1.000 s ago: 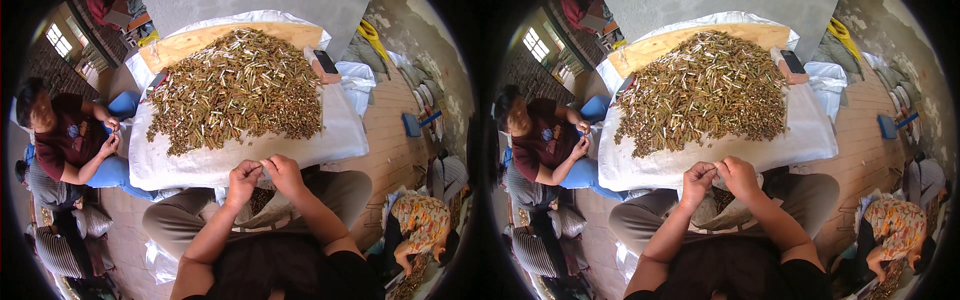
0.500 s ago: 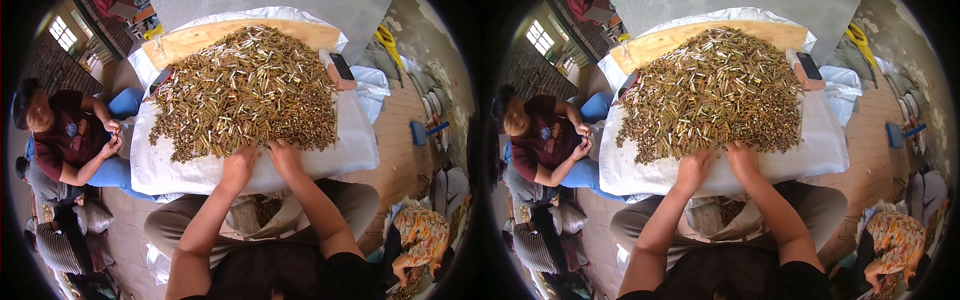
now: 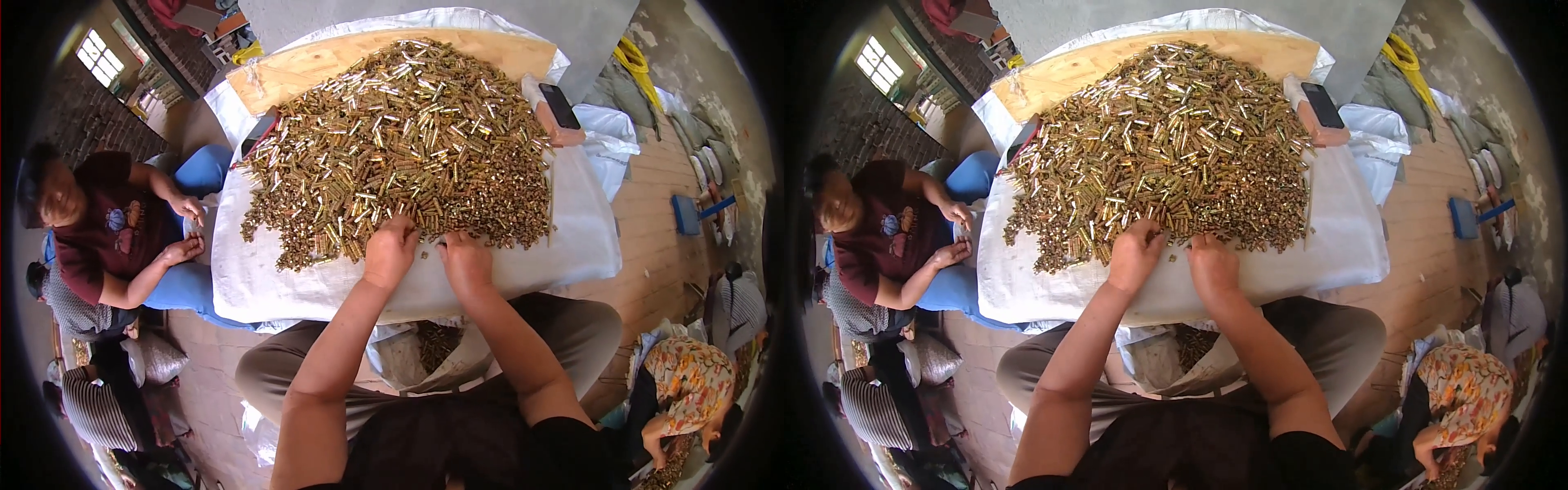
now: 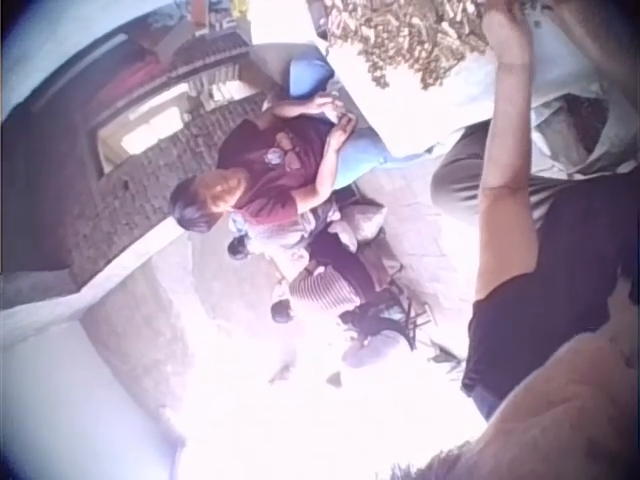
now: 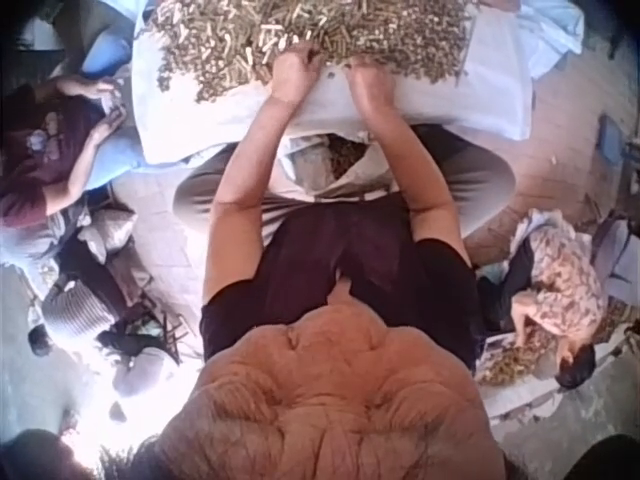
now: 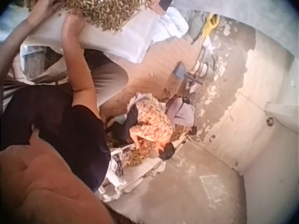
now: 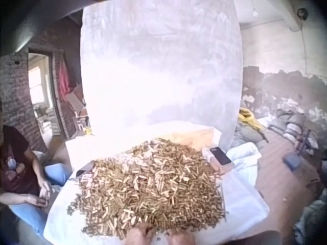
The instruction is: The person sorts small metal tubes from a large pile on a white sheet into smaller groups or plastic bags by hand, using sticks to separate and arrange them.
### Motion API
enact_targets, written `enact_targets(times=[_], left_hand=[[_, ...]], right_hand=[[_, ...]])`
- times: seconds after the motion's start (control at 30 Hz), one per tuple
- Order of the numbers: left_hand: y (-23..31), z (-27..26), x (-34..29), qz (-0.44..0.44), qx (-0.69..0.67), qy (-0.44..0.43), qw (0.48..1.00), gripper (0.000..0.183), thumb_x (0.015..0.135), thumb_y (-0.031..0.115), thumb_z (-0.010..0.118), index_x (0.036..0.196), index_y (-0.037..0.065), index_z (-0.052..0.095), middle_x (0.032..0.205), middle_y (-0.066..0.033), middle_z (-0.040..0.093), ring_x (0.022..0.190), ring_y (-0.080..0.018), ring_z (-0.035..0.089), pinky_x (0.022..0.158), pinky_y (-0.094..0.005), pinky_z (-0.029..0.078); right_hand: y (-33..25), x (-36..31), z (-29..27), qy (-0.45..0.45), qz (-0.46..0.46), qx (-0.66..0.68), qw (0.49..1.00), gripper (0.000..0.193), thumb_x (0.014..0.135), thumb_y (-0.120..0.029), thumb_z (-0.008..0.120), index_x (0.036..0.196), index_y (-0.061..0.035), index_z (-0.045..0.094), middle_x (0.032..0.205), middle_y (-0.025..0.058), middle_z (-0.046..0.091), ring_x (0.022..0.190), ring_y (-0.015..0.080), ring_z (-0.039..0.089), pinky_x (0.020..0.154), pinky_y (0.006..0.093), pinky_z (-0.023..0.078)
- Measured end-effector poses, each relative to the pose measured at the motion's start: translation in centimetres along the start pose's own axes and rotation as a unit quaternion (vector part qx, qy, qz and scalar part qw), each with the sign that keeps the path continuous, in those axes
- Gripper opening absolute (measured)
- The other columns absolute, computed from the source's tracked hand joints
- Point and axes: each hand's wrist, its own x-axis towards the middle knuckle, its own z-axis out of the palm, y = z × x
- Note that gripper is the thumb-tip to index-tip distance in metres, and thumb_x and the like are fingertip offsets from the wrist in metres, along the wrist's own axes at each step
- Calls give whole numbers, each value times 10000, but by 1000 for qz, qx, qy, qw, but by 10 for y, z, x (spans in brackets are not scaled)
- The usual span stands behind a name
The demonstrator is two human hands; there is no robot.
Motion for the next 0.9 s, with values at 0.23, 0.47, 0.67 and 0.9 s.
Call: enact_targets(times=[0.23, 0.47, 0.67, 0.9], left_hand=[[10, -13, -53, -133, -31, -9, 991, 123, 764, 89, 611, 812, 8, 533, 664, -190, 595, 650, -376, 597, 561, -403, 474], [-1, -17, -79, -74, 14, -21, 997, 88, 798, 81, 597, 816, 9, 549, 702, -151, 621, 590, -310, 604, 539, -361, 475], [46, -35, -77, -300, -471, -71, 826, 59, 854, 73, 594, 877, 20, 584, 709, 1, 597, 511, -19, 416, 431, -179, 317], [81, -41, -89, -278, -571, -59, 771, 60, 866, 26, 562, 925, 19, 561, 749, -45, 627, 472, -21, 393, 409, -166, 291]], right_hand=[[6, 2, 1, 5, -65, -44, 997, 188, 742, -219, 665, 786, -63, 570, 759, 87, 601, 698, 265, 606, 578, 399, 489], [11, -18, -5, 11, 57, 276, 959, 159, 777, -140, 655, 819, -9, 575, 706, 65, 600, 578, 184, 573, 525, 326, 468], [-7, -39, -53, -143, 168, 614, 758, 112, 834, -116, 628, 828, -7, 603, 650, 8, 568, 544, 51, 507, 450, 201, 414], [-19, -59, -75, -141, 169, 648, 729, 166, 853, -163, 618, 807, -4, 597, 617, -1, 553, 482, 42, 464, 426, 185, 380]])
